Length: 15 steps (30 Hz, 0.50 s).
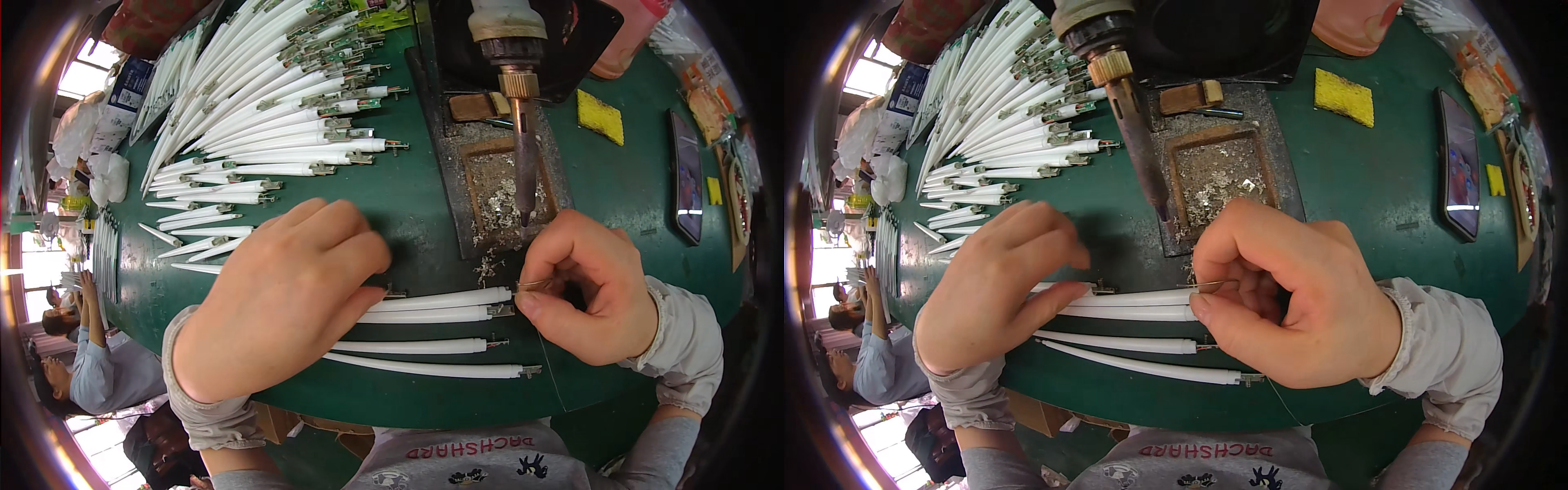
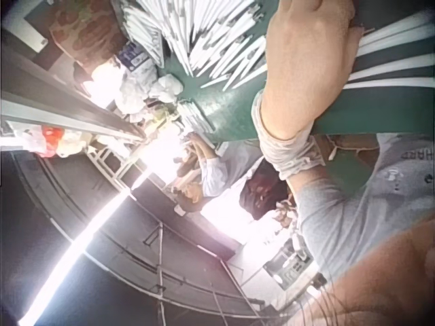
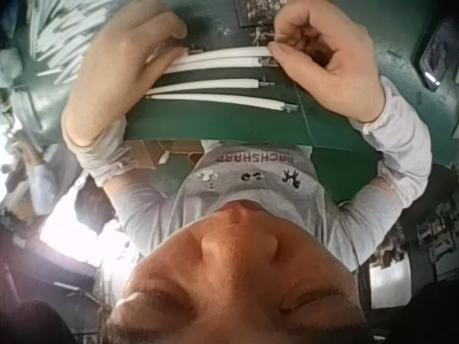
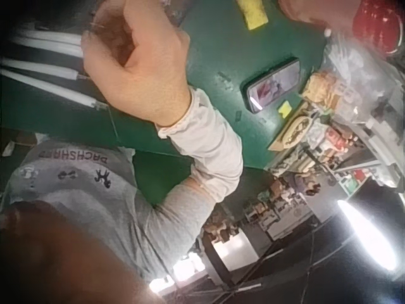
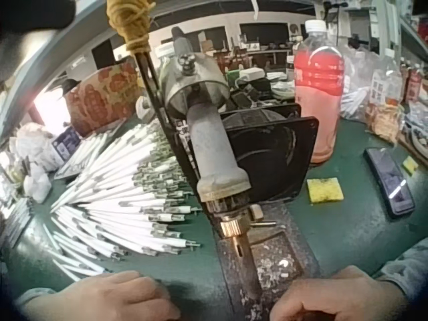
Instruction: The person solders circuit boards on the ends of white tubes using a stationary soldering iron and solder wire by hand, wiping the soldering iron on a sponge and arranging the completed tubes on the work table.
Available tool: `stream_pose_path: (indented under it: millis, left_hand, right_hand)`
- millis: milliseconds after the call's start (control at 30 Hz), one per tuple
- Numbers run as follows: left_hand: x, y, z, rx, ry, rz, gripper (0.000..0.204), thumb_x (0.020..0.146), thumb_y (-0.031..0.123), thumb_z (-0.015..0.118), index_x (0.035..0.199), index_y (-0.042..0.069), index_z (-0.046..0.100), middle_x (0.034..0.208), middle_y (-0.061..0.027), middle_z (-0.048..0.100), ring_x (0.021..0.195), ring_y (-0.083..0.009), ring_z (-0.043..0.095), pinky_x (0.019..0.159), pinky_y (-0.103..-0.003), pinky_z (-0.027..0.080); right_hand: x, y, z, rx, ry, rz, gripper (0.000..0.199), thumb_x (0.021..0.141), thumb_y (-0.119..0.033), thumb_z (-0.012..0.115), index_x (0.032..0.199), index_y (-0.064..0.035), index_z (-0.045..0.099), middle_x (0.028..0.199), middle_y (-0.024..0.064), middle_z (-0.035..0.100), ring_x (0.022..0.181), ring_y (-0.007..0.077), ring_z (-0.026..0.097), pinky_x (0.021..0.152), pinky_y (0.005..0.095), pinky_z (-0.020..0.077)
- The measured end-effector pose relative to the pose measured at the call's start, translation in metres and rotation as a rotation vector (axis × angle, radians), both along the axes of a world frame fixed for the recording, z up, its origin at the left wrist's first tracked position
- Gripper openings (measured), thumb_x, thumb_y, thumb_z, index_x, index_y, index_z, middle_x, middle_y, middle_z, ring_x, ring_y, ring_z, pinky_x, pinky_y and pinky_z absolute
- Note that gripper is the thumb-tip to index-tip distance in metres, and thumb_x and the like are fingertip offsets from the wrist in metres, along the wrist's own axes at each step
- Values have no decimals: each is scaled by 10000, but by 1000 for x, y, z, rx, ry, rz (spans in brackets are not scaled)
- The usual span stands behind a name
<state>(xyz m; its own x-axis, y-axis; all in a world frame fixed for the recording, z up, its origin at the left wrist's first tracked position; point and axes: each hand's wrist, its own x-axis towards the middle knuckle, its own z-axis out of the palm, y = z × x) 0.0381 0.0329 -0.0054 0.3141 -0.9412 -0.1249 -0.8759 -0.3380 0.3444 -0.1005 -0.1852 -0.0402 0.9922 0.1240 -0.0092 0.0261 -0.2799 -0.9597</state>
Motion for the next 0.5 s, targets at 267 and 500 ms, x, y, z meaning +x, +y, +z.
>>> stream_pose_path:
  millis: [267,500]
  left_hand:
    - [1,-3,-4,24,151,11,189,679,47,668,846,34,581,777,-91,549,753,-275,552,649,-339,449]
    - [-1,-25,6,-52,647,34,216,744,36,665,946,-2,600,843,-102,612,698,-166,599,638,-269,474]
  right_hand:
    - [1,1,2,-40,-37,19,118,751,-5,606,828,-7,517,718,34,543,561,62,534,472,198,414]
    - [-3,3,8,101,121,-40,164,767,-15,605,901,1,512,744,40,562,620,58,550,507,183,418]
